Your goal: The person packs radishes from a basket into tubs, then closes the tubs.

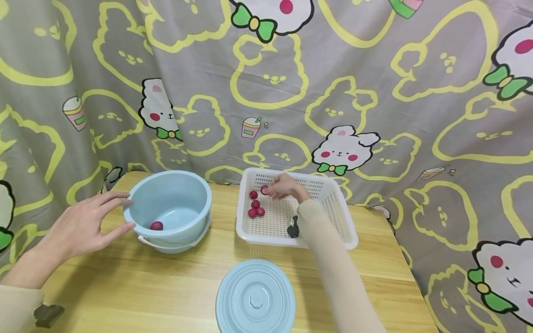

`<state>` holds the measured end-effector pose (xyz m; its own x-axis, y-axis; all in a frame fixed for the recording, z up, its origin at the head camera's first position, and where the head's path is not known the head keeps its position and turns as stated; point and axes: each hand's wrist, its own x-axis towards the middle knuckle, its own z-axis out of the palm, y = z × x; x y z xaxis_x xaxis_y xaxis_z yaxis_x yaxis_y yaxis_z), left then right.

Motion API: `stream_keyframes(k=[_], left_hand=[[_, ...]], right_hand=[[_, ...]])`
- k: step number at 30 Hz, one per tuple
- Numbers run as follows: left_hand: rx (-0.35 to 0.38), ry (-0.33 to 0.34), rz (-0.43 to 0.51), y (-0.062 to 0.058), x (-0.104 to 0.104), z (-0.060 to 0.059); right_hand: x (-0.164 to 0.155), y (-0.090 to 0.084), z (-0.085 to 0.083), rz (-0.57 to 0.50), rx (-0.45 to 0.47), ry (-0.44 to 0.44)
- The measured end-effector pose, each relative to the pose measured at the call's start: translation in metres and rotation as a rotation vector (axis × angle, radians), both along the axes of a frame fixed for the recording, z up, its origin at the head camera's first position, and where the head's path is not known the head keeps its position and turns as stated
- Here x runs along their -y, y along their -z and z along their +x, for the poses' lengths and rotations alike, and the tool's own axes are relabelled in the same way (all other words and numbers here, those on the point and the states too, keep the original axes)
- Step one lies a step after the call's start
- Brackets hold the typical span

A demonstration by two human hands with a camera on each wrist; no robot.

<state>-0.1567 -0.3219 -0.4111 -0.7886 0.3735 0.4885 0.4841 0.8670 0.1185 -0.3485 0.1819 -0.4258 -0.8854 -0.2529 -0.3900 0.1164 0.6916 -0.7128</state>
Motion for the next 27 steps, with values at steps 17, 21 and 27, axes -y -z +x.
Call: stream_keyframes(k=[17,21,27], left_hand=[[-0.009,0.005,0.000,0.001,0.000,0.000],[-0.009,0.006,0.001,0.001,0.000,0.001],[-0.007,0.005,-0.003,0.001,0.001,0.000]], right_hand=[[-0.005,-0.019,0.008,-0.098,-0.022,-0.039],[-0.002,-0.024,0.012,-0.117,-0.042,-0.051],[0.005,-0.035,0.022,-0.171,-0.069,-0.076]])
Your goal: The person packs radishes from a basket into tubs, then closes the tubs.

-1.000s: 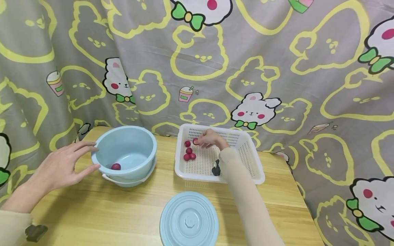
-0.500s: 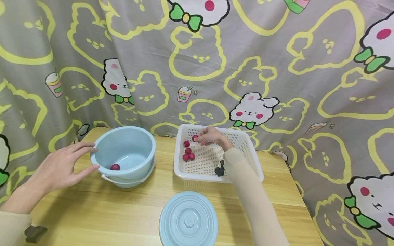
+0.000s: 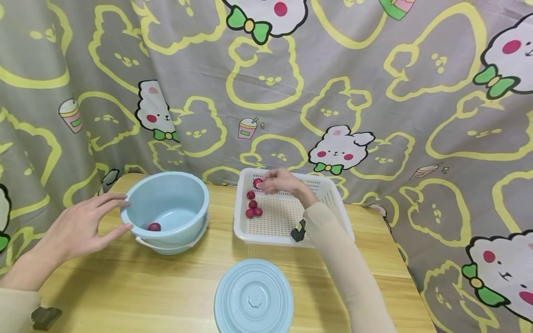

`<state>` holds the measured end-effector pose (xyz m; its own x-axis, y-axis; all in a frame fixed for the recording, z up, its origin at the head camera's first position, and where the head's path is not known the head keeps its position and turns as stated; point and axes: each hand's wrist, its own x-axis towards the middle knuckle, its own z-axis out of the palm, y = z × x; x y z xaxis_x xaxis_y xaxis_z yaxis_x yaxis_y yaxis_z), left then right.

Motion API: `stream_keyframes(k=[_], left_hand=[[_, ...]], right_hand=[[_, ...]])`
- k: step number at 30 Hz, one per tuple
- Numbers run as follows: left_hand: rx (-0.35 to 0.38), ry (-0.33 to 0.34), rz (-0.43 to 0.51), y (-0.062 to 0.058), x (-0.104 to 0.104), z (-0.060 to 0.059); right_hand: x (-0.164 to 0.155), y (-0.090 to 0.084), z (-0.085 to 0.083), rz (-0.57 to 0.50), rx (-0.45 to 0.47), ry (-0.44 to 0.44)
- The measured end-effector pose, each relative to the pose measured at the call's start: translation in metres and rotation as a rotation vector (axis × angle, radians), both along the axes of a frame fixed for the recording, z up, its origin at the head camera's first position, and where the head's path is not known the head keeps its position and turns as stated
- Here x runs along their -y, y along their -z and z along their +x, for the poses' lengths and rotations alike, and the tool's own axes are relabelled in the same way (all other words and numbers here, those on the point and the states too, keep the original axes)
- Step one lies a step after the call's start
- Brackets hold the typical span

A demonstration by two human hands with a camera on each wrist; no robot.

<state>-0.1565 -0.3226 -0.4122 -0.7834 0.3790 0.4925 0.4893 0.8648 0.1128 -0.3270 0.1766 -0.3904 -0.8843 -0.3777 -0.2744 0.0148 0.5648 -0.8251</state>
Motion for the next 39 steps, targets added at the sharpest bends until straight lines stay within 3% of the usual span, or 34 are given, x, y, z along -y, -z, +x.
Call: stream_keyframes(k=[20,39], left_hand=[[0.003,0.001,0.005,-0.001,-0.001,0.000],[0.009,-0.005,0.005,-0.001,0.000,-0.001]], right_hand=[[0.066,-0.042,0.031,-0.108,-0.062,-0.199],[0.147,-0.046,0.053,-0.208,-0.020,-0.342]])
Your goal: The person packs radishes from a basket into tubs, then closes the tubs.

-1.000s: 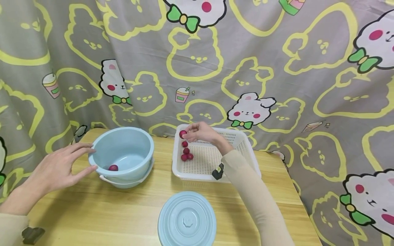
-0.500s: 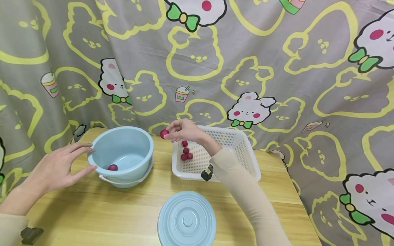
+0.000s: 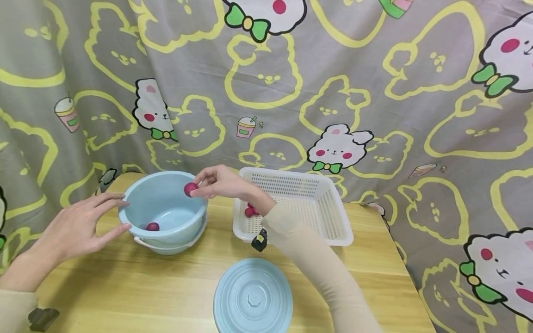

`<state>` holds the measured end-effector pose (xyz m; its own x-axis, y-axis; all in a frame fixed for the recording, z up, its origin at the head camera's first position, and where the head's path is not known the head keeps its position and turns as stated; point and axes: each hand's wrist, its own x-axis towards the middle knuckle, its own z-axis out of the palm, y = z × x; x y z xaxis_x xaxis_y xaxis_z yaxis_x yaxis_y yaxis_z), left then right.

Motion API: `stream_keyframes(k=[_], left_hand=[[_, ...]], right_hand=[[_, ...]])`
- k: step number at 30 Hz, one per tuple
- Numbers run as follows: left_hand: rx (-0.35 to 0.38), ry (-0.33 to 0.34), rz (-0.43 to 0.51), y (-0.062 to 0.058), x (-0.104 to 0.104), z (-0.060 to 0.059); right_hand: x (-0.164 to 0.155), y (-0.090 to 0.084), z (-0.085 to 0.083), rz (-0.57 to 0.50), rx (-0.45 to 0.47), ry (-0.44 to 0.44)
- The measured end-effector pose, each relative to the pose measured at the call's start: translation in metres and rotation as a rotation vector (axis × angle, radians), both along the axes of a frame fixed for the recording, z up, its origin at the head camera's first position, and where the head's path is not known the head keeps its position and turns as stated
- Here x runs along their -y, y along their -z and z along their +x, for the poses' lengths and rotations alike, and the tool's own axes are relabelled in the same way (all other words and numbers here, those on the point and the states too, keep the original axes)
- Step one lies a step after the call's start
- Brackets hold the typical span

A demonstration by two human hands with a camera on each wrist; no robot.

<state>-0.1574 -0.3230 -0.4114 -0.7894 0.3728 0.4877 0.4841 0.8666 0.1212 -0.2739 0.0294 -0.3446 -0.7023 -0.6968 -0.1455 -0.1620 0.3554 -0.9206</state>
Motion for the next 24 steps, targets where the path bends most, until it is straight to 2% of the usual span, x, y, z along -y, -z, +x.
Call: stream_keyframes(k=[14,24], left_hand=[[0.001,-0.001,0.008,0.003,0.000,0.002],[-0.012,0.006,0.015,0.004,0.000,0.001]], right_hand=[[0.041,0.015,0.009,-0.033,-0.038,-0.049],[0.055,0.023,0.007,0.024,-0.041,-0.077]])
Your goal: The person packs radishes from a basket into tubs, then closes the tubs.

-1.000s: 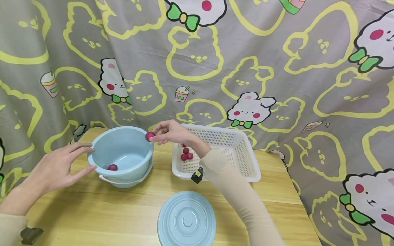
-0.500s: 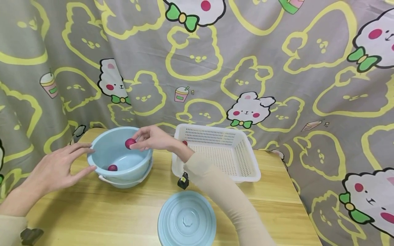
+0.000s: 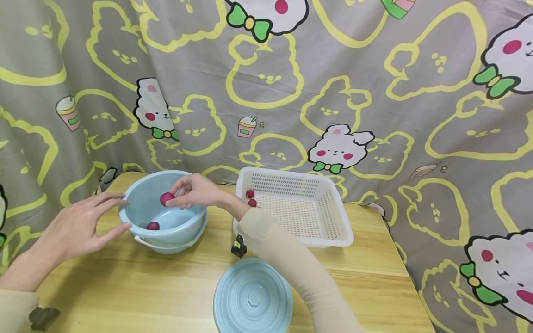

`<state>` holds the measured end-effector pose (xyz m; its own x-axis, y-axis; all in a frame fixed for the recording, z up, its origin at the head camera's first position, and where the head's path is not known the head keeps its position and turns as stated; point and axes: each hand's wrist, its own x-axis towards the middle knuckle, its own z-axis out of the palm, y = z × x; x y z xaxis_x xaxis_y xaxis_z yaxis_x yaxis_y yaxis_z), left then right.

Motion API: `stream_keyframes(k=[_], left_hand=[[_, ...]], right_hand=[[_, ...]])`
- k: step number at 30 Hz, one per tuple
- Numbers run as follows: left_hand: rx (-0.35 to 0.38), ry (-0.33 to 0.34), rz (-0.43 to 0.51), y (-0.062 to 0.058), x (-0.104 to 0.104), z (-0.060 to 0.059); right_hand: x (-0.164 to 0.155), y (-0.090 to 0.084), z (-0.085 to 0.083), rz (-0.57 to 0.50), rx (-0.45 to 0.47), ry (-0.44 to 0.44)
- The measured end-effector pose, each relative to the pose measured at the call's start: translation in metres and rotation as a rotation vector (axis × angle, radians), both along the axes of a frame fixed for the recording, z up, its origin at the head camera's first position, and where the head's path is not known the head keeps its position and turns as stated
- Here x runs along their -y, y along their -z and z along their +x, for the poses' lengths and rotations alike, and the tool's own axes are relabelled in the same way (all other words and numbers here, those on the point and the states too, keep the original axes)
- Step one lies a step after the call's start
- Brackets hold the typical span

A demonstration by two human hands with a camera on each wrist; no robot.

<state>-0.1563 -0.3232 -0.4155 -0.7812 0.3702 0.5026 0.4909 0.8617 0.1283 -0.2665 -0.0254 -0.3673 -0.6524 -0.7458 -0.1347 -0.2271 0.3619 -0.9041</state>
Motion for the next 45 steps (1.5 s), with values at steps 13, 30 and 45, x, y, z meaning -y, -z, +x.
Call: stream_keyframes(k=[13,30,45], left_hand=[[-0.006,0.008,-0.002,0.000,0.001,-0.001],[0.000,-0.001,0.019,-0.001,-0.001,-0.001],[-0.004,0.001,0.019,-0.002,-0.002,-0.002]], right_hand=[[0.008,0.005,-0.001,0.081,-0.077,-0.002],[0.006,0.002,-0.001,0.042,-0.050,0.043],[-0.017,-0.012,0.000,-0.072,-0.026,0.023]])
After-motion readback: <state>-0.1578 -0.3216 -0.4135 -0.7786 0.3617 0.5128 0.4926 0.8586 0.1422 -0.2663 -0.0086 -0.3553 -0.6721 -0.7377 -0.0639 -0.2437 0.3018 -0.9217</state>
